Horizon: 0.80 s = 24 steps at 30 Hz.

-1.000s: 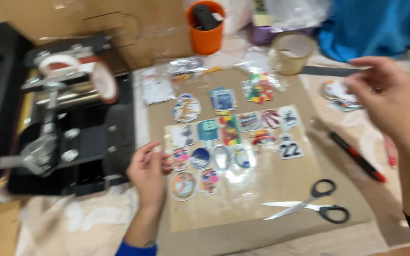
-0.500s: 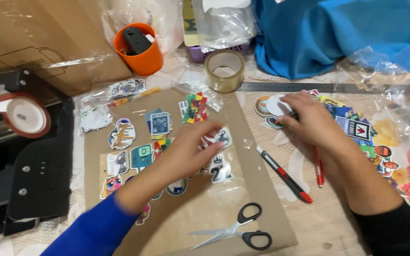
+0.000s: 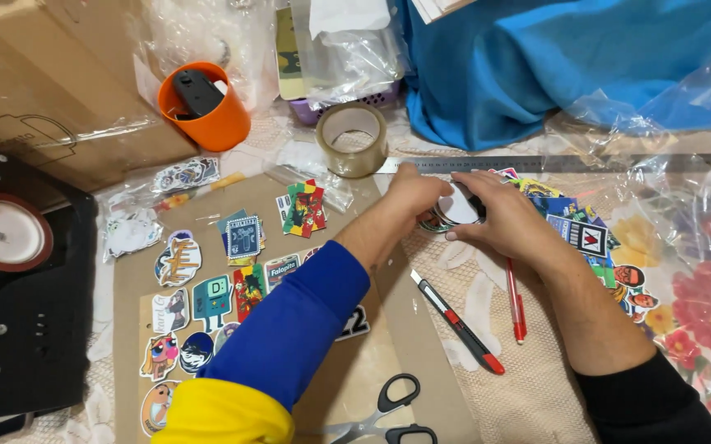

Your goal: The person organizes a collection of stickers on a cardboard surface. They pick up, sort, and arrange various stickers, including circular and rectangular ones, while also handling a roll of packing tape and a pair of scissors.

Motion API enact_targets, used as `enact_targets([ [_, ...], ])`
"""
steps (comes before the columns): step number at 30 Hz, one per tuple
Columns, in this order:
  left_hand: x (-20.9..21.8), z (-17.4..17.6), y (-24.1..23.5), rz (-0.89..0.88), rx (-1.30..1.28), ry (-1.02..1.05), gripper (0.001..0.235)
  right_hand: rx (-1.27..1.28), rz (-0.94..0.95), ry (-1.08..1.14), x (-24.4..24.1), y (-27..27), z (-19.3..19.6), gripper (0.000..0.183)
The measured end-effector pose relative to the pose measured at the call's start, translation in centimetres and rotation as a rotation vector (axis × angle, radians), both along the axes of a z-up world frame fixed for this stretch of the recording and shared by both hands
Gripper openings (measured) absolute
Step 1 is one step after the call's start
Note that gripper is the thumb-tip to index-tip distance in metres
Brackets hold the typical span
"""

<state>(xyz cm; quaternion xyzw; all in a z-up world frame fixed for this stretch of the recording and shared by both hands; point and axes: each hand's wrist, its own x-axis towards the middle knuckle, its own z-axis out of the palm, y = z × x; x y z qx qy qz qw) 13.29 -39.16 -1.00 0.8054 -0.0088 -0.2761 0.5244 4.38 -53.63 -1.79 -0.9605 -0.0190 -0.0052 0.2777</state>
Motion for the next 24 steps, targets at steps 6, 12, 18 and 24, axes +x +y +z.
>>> enact_targets([
  [6, 3.5, -5.6, -0.4, -0.028, 0.112, -0.14, 0.065, 0.063, 0.015, -0.014, -0.6, 1.1, 1.3, 0.094],
  [12, -0.7, -0.2, 0.7, -0.106, 0.225, -0.135, 0.031, 0.078, 0.08, -0.098, -1.2, 1.4, 2.1, 0.096],
  [18, -0.1, -0.4, 3.6, -0.185, 0.19, -0.383, 0.038, -0.031, 0.084, -0.137, -1.7, 0.9, 2.2, 0.12],
  [24, -5.5, 5.0, 15.2, -0.051, -0.422, -0.135, 0.037, -0.017, 0.166, -0.284, -1.1, -0.6, -0.5, 0.082],
])
